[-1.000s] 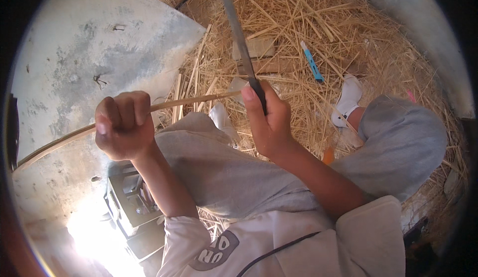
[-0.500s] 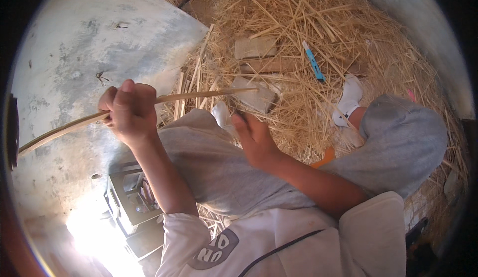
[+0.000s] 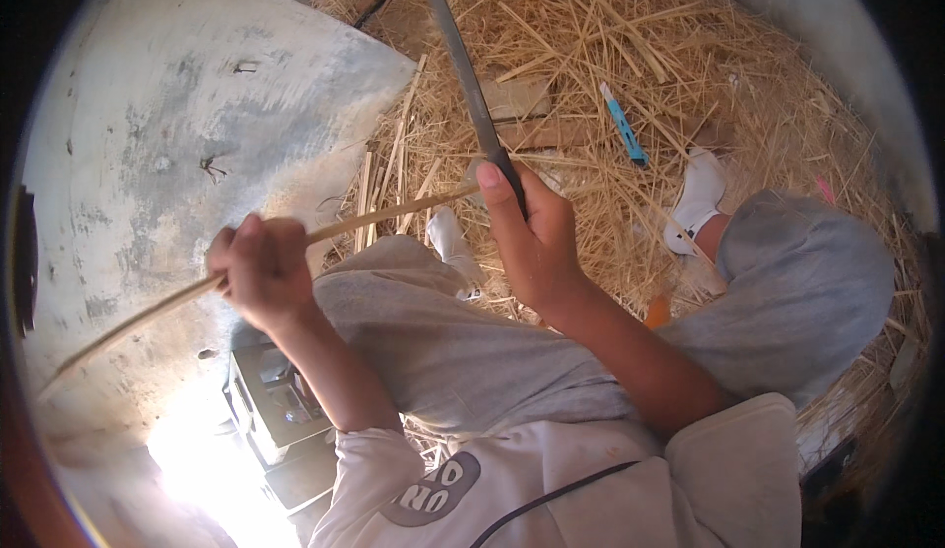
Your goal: The person sits on a bed of straw and uses a knife to split a long bamboo stick into thin strips. They hold the stick with one hand and use the knife to shave and split the material, creating thin slivers that fall onto the straw below.
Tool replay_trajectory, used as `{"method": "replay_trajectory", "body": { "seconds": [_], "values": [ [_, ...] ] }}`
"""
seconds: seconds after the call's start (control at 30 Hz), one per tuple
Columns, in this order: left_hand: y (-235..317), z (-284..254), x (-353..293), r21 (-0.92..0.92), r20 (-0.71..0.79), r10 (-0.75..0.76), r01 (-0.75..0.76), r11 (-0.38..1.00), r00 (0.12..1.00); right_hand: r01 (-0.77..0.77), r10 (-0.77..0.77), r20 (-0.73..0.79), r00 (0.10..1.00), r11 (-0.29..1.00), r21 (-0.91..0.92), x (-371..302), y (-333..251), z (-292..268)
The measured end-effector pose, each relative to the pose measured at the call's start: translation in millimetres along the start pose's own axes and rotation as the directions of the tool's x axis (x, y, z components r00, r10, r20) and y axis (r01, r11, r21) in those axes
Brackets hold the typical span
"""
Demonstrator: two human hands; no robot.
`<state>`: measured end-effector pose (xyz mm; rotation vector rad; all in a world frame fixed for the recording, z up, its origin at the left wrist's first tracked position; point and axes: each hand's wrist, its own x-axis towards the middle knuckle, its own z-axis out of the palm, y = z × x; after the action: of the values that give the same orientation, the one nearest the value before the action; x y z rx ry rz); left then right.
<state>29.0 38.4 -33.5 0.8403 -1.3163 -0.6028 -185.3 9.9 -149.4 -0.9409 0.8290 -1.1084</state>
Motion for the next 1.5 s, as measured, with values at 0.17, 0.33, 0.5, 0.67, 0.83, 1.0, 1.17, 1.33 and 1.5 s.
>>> {"method": "replay_trajectory", "body": {
  "seconds": [0.17, 0.33, 0.5, 0.67, 0.83, 1.0, 1.17, 1.33, 1.5],
  "values": [
    [9.5, 8.3, 5.0, 0.103, -0.183, -0.032, 0.051, 0.993, 0.983, -0.027, 0.027, -0.007, 1.000, 0.999, -0.019, 5.0, 0.9, 0.2],
    [27.0, 11.1, 0.4, 0.029, -0.291, -0.047, 0.059, 0.998, 0.955, -0.089, 0.089, -0.031, 0.996, 0.996, 0.017, 1.4, -21.5, 5.0],
    [17.1, 19.5, 2.8, 0.087, -0.223, 0.004, 0.016, 0.996, 0.975, -0.046, 0.045, -0.027, 0.999, 0.999, -0.007, 1.6, -24.8, 6.0],
    [14.5, 38.4, 11.0, 0.153, -0.194, -0.029, 0.060, 0.986, 0.980, 0.135, -0.129, -0.065, 0.989, 0.987, 0.088, -35.5, 58.5, 14.6],
    [13.0, 12.1, 11.3, 0.111, -0.287, -0.032, 0.066, 0.992, 0.957, -0.289, 0.364, 0.167, 0.916, 0.889, -0.355, -37.7, 46.9, 25.8],
    [11.8, 3.2, 5.9, 0.080, -0.319, 0.036, -0.011, 0.997, 0.947, -0.040, 0.052, 0.136, 0.989, 0.995, -0.091, -49.6, 36.3, 19.4],
    [12.8, -14.6, 5.3, 0.005, -0.327, 0.020, -0.019, 1.000, 0.945, -0.249, 0.444, 0.268, 0.855, 0.805, -0.539, -50.5, 68.0, 31.8],
    [20.3, -31.3, -10.8, 0.064, -0.384, 0.019, 0.006, 0.998, 0.923, 0.014, 0.037, 0.294, 0.955, 0.986, -0.168, -58.9, 24.3, 33.9],
    [18.2, -27.0, -13.8, 0.094, -0.379, 0.035, 0.001, 0.996, 0.925, -0.218, 0.414, 0.264, 0.871, 0.808, -0.548, -60.9, 99.0, 24.5]
  ]
}}
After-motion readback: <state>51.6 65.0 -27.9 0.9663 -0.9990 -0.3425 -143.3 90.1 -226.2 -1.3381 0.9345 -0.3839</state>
